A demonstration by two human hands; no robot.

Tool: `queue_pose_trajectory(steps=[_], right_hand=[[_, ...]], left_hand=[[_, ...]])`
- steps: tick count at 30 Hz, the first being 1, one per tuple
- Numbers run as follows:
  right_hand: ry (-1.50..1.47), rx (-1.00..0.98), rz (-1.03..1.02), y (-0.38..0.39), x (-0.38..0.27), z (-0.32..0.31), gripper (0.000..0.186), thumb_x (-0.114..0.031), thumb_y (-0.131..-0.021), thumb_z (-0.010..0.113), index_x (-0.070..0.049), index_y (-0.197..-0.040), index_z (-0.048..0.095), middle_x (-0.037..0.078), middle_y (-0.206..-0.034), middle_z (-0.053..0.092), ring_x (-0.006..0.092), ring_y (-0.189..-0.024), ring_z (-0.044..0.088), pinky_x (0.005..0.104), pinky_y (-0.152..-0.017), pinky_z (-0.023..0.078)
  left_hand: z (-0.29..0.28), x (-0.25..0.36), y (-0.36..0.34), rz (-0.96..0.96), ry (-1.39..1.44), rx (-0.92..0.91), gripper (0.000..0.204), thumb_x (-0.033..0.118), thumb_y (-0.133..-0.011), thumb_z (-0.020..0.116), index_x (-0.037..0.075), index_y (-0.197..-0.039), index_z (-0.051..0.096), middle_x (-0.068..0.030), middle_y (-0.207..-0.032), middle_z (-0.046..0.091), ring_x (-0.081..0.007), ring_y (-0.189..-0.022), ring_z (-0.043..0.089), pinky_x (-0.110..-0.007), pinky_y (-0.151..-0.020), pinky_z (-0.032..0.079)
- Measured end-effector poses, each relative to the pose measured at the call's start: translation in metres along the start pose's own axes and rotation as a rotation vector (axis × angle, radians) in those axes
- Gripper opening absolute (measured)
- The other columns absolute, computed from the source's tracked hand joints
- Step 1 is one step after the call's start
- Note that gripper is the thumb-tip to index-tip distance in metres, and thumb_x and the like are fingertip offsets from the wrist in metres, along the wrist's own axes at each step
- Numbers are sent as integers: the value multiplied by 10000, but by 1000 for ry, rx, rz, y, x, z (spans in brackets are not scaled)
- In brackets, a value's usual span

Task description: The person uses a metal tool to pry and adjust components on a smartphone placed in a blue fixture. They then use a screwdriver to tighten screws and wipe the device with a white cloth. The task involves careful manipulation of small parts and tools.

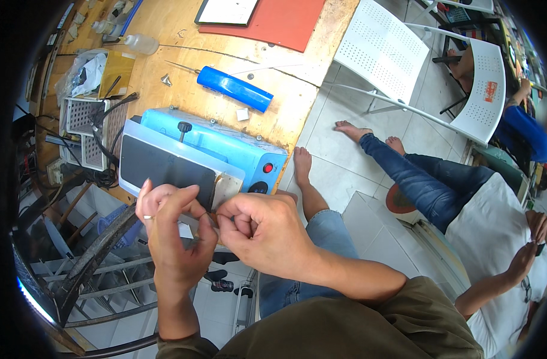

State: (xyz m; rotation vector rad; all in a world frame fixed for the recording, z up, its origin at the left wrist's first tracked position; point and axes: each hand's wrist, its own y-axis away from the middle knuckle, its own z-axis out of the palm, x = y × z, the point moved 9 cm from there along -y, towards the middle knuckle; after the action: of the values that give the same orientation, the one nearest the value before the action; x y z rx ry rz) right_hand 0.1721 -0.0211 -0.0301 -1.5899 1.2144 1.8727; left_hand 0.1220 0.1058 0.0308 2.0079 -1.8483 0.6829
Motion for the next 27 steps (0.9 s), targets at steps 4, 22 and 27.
queue_pose_trajectory(steps=[4,22,27], right_hand=[[-14,-6,15,0,1,0,67,17,-888,771,-10,-839,734,-11,-530,513,58,-467,488,280,-476,384],[24,9,-40,-1,-3,-2,68,34,-858,766,-12,-832,724,20,-532,509,115,-478,511,317,-506,418],[35,17,-44,-1,-4,-2,81,36,-853,768,-15,-824,713,22,-538,497,117,-485,497,319,-505,410]], left_hand=[[-10,-3,5,-84,20,-9,644,-14,-778,807,93,-1386,626,31,-998,681,-217,-1062,619,-578,-1205,280],[6,6,3,-11,-53,-32,604,-88,-854,705,56,-1419,546,-18,-979,654,-260,-1051,612,-597,-1198,290],[7,2,2,3,-25,-2,530,-53,-861,739,62,-1362,608,-53,-1015,639,-277,-1016,621,-571,-1154,338]])
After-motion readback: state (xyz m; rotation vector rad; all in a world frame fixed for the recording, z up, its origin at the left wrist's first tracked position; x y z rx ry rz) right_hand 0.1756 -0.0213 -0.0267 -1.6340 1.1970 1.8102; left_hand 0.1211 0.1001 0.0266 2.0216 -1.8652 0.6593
